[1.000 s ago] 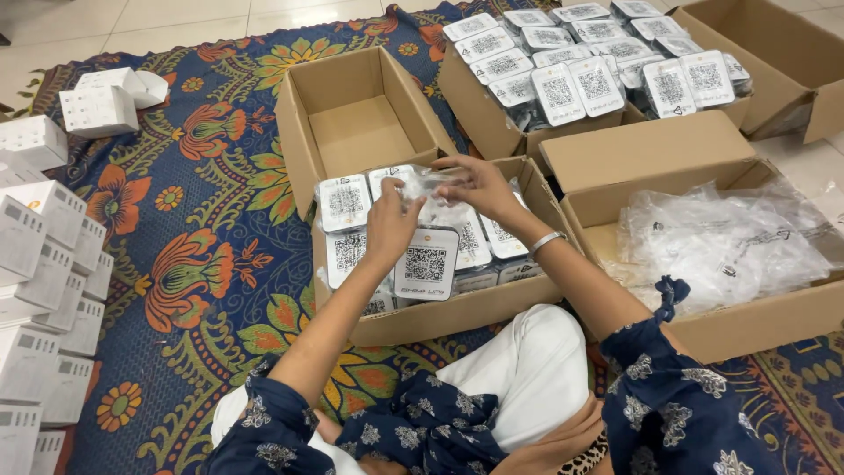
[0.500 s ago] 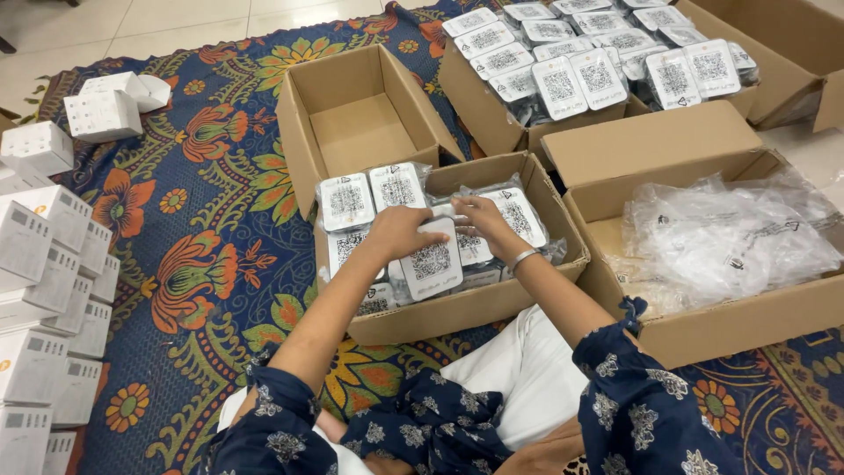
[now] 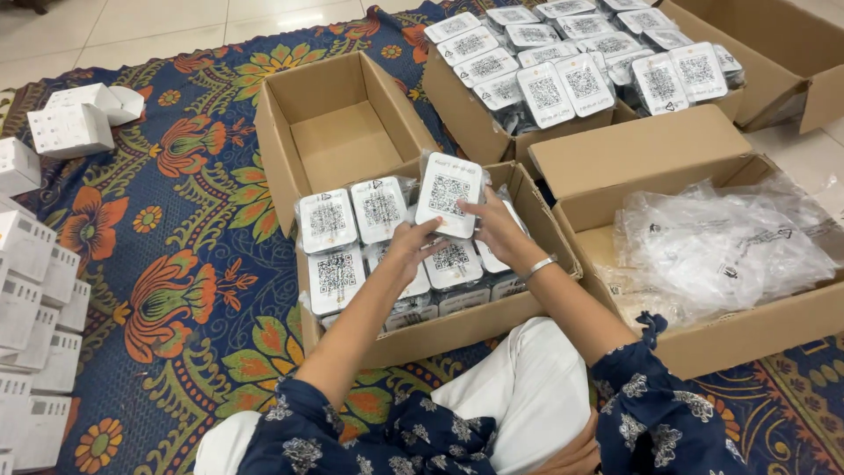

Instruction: The person packs several electronic devices into plastic bags and places them into cardboard boxes.

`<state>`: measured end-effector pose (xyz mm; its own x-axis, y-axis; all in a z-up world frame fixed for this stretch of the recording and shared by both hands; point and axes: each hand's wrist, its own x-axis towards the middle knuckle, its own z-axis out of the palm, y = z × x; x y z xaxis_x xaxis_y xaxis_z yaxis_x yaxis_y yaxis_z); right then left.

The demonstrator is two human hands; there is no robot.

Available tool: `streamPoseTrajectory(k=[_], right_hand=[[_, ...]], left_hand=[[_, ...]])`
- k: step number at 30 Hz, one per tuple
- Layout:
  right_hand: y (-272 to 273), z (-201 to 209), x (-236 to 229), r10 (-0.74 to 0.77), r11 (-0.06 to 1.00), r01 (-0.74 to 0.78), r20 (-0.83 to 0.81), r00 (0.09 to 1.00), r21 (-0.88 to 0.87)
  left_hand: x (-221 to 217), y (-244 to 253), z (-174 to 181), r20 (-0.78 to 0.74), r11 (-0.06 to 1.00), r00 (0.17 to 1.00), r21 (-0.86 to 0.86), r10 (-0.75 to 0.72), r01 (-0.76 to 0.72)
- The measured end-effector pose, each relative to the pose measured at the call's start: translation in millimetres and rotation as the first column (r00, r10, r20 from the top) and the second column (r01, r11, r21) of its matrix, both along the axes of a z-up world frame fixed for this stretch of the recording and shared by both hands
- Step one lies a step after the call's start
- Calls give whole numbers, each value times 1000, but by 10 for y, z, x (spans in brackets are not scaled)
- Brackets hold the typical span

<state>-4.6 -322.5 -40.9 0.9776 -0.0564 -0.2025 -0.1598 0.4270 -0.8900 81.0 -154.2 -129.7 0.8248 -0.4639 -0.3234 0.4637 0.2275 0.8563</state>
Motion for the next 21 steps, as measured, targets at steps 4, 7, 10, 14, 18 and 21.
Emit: streamPoseTrajectory(k=[4,7,10,14,18,21], right_hand=[[-43,-326,306,-106,979,109,31,994,-172],[-168,-820,682,-150,975,154,38,988,-160],[-208,-1198,997,-175,869,263,237,956,-419],[57,-1112,869,63,168,281,295,954,-945],[290,-851,665,44,-158,357,355,934,-920],[317,-945,726,12,-221,327,333,943,-919]], left_hand=[[-6,25,137,43,990,998,137,-43,37],[-159,162,647,281,715,904,698,-321,38],[-94,244,651,395,306,699,917,-596,-257],[39,256,252,635,413,323,731,-702,-543],[88,234,13,602,425,176,713,-779,-557],[102,238,-41,604,435,206,733,-770,-524]])
